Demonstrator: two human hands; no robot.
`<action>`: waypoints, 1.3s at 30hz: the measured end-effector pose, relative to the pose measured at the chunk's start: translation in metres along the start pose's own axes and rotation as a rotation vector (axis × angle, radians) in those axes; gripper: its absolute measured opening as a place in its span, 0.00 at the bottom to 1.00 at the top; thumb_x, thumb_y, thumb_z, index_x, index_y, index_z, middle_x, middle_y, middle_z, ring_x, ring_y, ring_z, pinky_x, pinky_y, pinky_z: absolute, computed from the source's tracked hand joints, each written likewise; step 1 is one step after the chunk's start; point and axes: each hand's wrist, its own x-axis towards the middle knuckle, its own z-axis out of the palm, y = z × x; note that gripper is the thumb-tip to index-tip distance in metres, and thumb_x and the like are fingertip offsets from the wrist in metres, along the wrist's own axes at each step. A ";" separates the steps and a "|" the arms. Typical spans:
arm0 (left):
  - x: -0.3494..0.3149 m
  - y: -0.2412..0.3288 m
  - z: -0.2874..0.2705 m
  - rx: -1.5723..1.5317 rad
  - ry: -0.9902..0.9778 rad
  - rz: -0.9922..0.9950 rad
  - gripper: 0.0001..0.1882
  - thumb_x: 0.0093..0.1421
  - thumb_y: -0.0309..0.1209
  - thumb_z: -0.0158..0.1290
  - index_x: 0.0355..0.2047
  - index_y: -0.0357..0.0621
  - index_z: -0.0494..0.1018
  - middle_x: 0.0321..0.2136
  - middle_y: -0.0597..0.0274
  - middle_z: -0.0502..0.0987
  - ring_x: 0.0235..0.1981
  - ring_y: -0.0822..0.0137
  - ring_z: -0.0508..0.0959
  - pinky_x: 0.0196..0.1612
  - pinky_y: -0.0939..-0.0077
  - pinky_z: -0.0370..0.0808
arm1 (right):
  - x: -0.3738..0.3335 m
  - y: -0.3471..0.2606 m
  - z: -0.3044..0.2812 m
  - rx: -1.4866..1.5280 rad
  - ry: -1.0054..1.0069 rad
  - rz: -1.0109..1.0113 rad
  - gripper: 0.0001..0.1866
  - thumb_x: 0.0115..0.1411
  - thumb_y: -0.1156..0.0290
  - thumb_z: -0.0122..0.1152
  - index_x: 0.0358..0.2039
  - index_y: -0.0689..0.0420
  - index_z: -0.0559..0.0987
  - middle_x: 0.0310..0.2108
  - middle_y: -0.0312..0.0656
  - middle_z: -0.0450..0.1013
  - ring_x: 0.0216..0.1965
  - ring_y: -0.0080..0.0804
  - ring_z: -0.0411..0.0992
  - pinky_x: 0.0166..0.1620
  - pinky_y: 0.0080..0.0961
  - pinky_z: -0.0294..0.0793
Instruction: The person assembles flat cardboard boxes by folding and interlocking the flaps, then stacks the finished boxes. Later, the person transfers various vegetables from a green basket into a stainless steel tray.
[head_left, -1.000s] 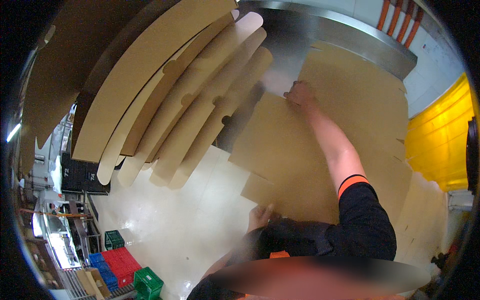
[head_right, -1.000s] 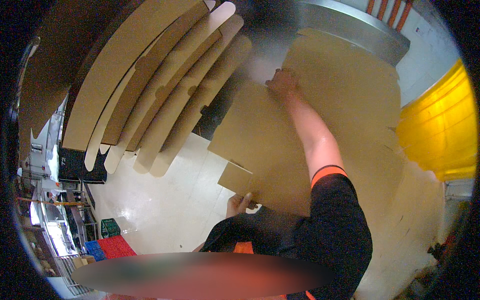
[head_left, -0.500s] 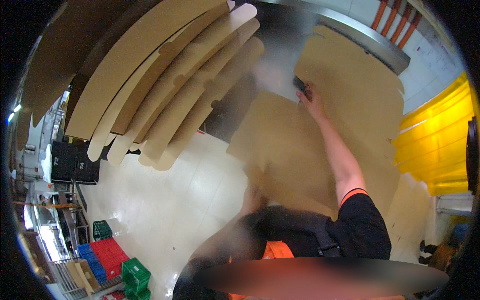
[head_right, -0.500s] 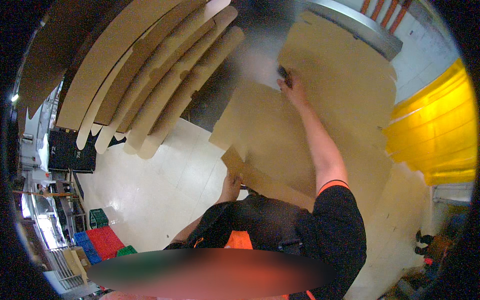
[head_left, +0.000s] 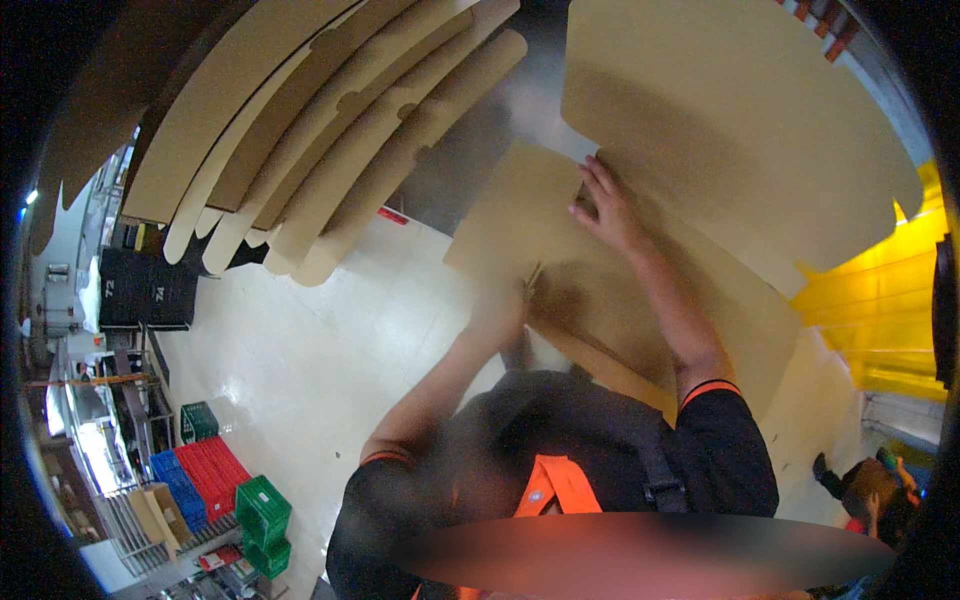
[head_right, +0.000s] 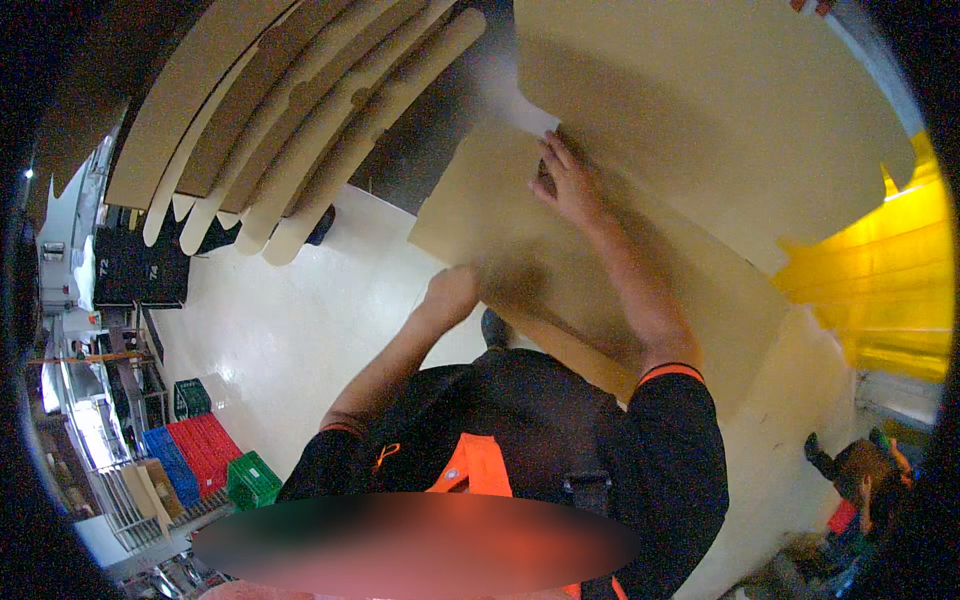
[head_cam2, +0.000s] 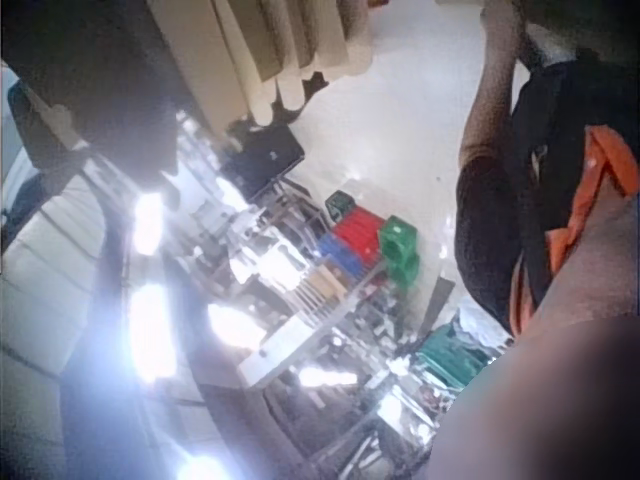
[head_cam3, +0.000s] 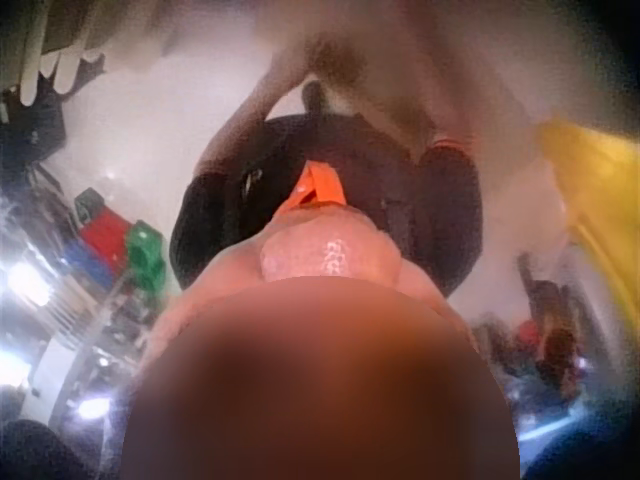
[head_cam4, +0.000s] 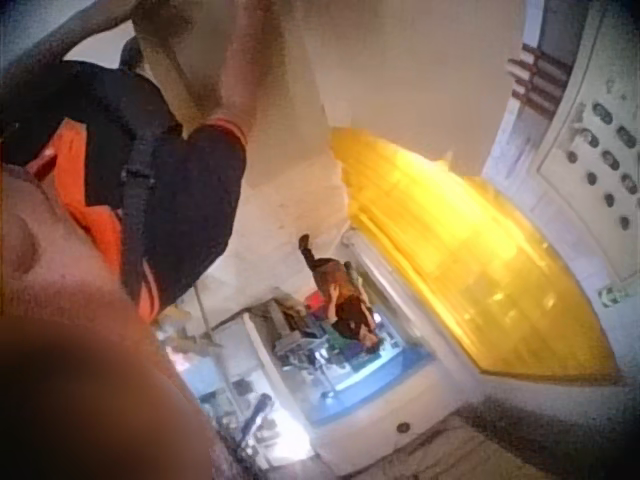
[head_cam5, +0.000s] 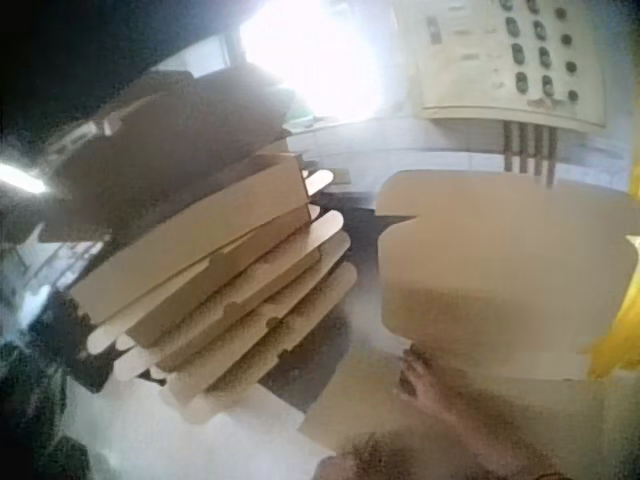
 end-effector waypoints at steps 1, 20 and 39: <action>0.006 0.002 -0.003 0.035 0.028 0.044 0.16 0.62 0.32 0.40 0.46 0.43 0.70 0.37 0.47 0.78 0.38 0.46 0.78 0.40 0.53 0.76 | -0.003 0.000 0.001 0.040 0.001 -0.005 0.38 0.53 0.57 0.65 0.60 0.61 0.62 0.65 0.51 0.51 0.64 0.50 0.54 0.63 0.40 0.58; 0.076 0.042 -0.009 0.044 0.021 0.237 0.10 0.56 0.27 0.47 0.32 0.36 0.76 0.32 0.45 0.79 0.35 0.49 0.80 0.37 0.58 0.76 | -0.023 -0.001 -0.035 -0.178 -0.303 0.338 0.65 0.38 0.30 0.64 0.69 0.45 0.40 0.68 0.59 0.24 0.70 0.55 0.29 0.64 0.64 0.35; 0.219 -0.021 -0.034 0.264 0.124 0.343 0.30 0.65 0.45 0.38 0.63 0.42 0.57 0.66 0.52 0.51 0.67 0.46 0.49 0.61 0.29 0.38 | -0.021 -0.018 -0.036 -0.224 -0.380 0.454 0.68 0.34 0.32 0.68 0.69 0.41 0.41 0.69 0.55 0.21 0.69 0.60 0.30 0.64 0.62 0.37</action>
